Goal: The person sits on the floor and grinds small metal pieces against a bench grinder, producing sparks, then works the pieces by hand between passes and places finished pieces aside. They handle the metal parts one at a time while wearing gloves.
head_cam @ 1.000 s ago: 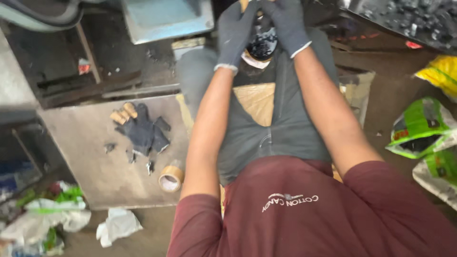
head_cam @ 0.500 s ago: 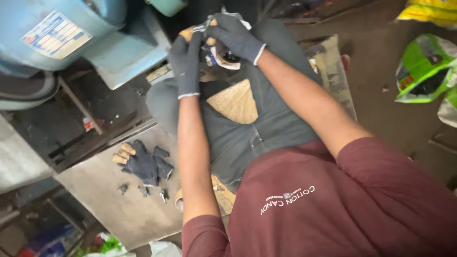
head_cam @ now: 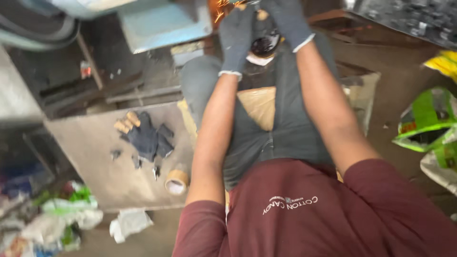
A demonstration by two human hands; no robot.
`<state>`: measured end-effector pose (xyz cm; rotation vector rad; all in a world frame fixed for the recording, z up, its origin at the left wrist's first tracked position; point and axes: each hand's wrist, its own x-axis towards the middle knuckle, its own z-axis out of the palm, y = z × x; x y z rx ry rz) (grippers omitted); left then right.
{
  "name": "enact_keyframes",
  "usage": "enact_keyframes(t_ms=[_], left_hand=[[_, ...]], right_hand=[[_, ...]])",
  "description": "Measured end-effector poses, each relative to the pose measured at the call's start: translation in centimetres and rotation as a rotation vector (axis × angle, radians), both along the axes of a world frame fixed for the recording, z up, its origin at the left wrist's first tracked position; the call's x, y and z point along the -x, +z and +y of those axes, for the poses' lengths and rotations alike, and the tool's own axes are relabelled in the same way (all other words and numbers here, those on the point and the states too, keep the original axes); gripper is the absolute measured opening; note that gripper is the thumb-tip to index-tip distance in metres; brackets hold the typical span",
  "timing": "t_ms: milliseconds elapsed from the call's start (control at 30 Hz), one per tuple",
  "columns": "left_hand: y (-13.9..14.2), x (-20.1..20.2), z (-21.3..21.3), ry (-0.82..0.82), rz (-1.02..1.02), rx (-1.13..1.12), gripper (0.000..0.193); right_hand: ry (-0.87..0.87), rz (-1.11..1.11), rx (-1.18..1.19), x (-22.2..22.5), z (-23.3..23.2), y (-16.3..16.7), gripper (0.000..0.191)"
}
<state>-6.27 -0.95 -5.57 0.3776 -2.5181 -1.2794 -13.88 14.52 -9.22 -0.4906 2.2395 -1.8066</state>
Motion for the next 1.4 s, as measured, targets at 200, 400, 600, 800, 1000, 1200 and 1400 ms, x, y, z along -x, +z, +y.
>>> enact_keyframes(t_ms=[200, 400, 600, 800, 1000, 1200, 1400], left_hand=[[0.5, -0.7, -0.8, -0.122, 0.016, -0.484, 0.026], [1.2, -1.8, -2.1, -0.139, -0.060, -0.829, 0.034], [1.5, -2.5, -2.8, -0.226, 0.021, -0.384, 0.034], [1.1, -2.2, -2.8, -0.119, -0.045, -0.057, 0.028], [0.3, -1.4, -2.1, 0.055, -0.241, -0.035, 0.050], [-0.5, -0.7, -1.3, 0.106, -0.104, -0.228, 0.042], [-0.9, -0.4, -0.4, -0.043, -0.058, -0.156, 0.037]], right_hand=[[-0.129, 0.313, -0.173, -2.9, 0.9, 2.8, 0.023], [0.105, -0.181, 0.333, -5.5, 1.0, 7.1, 0.036], [0.169, -0.555, 0.445, -5.7, 1.7, 6.7, 0.037], [0.039, 0.014, 0.041, -4.8, 0.2, 3.2, 0.024], [0.056, 0.056, -0.004, -1.7, -1.6, 1.5, 0.026], [0.044, -0.187, 0.072, -1.7, -2.0, 1.8, 0.023], [-0.005, -0.008, -0.040, -3.8, 0.2, 4.0, 0.021]])
